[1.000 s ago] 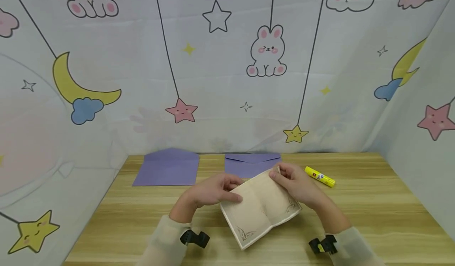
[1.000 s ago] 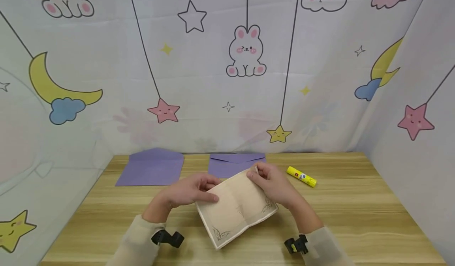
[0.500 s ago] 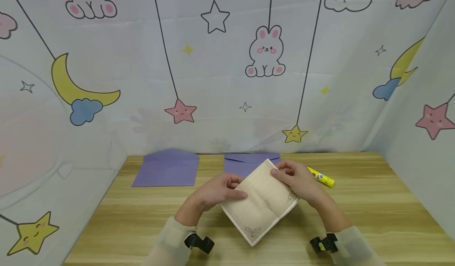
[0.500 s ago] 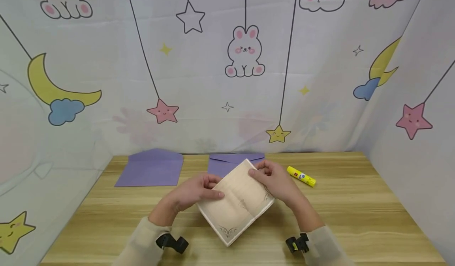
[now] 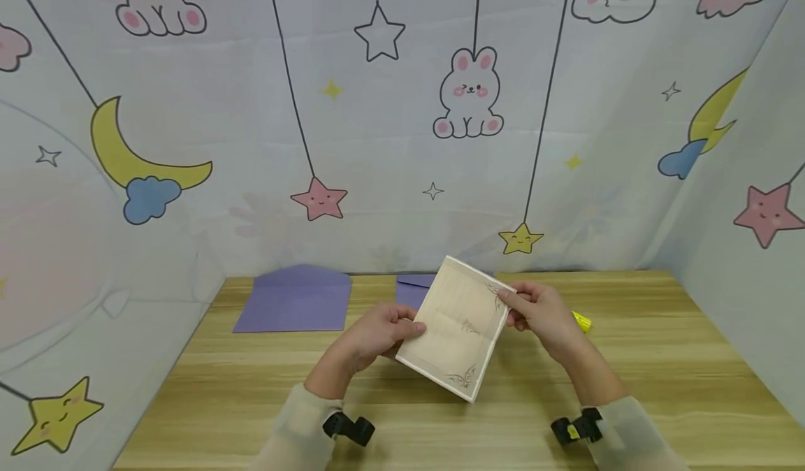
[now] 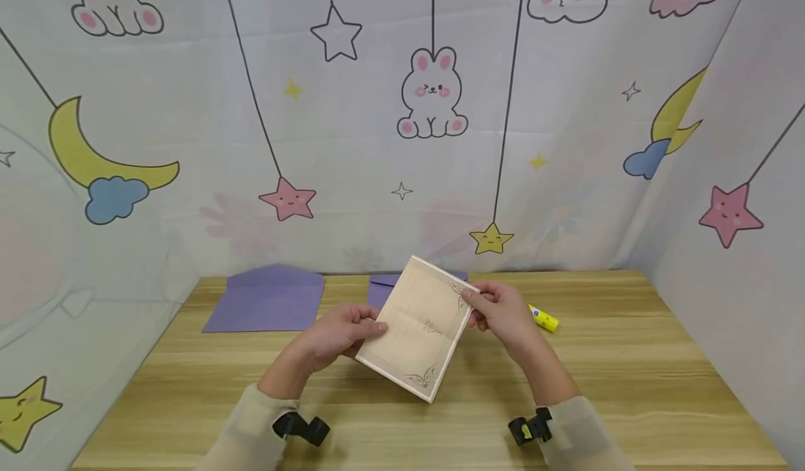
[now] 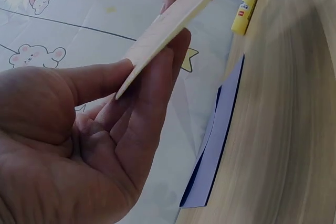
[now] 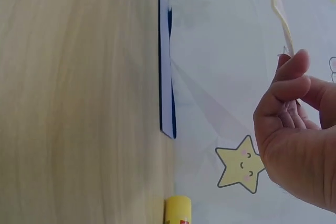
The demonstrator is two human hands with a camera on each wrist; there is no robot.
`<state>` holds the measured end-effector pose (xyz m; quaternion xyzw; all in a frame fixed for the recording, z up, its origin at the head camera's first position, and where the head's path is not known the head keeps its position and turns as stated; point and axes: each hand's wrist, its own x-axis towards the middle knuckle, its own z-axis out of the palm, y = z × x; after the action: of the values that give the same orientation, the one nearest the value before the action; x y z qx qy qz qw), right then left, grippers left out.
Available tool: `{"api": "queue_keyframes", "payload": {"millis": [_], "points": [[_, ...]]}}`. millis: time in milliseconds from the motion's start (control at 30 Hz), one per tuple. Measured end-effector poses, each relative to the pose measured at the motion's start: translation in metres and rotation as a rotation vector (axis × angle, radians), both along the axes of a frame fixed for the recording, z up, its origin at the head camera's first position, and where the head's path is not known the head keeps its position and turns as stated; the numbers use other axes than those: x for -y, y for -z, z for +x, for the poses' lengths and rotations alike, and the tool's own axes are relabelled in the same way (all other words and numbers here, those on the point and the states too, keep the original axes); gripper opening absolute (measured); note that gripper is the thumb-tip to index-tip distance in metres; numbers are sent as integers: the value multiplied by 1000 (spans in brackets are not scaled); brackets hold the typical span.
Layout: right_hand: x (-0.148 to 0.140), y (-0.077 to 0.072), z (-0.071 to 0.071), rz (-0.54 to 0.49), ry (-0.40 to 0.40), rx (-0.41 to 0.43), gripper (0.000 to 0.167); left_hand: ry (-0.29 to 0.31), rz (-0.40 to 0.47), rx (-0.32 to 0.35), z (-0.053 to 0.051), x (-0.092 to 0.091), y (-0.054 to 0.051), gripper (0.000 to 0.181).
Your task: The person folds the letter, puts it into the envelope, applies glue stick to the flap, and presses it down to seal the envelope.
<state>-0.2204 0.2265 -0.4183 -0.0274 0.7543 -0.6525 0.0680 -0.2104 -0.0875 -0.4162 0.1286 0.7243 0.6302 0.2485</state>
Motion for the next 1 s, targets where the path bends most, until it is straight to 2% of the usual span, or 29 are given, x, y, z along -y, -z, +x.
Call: {"api": "queue_keyframes", "payload": {"millis": [100, 200, 367, 533, 667, 767, 867, 1000], "points": [[0, 1, -1, 32, 28, -32, 40, 27, -31, -5, 0, 2, 2, 24], [0, 0, -1, 59, 35, -80, 38, 24, -14, 9, -1, 3, 2, 29], [0, -5, 4, 140, 9, -197, 33, -64, 52, 62, -2, 3, 3, 37], [6, -12, 12, 264, -145, -452, 14, -144, 127, 94, -4, 4, 3, 41], [15, -13, 18, 366, -312, -627, 13, -178, 185, 103, -6, 5, 4, 39], [23, -12, 20, 482, -402, -717, 13, -188, 202, 99, -7, 5, 6, 40], [31, -10, 23, 608, -460, -797, 12, -192, 216, 115, -8, 4, 7, 41], [38, -9, 26, 733, -495, -826, 11, -208, 231, 138, -9, 3, 6, 42]]}}
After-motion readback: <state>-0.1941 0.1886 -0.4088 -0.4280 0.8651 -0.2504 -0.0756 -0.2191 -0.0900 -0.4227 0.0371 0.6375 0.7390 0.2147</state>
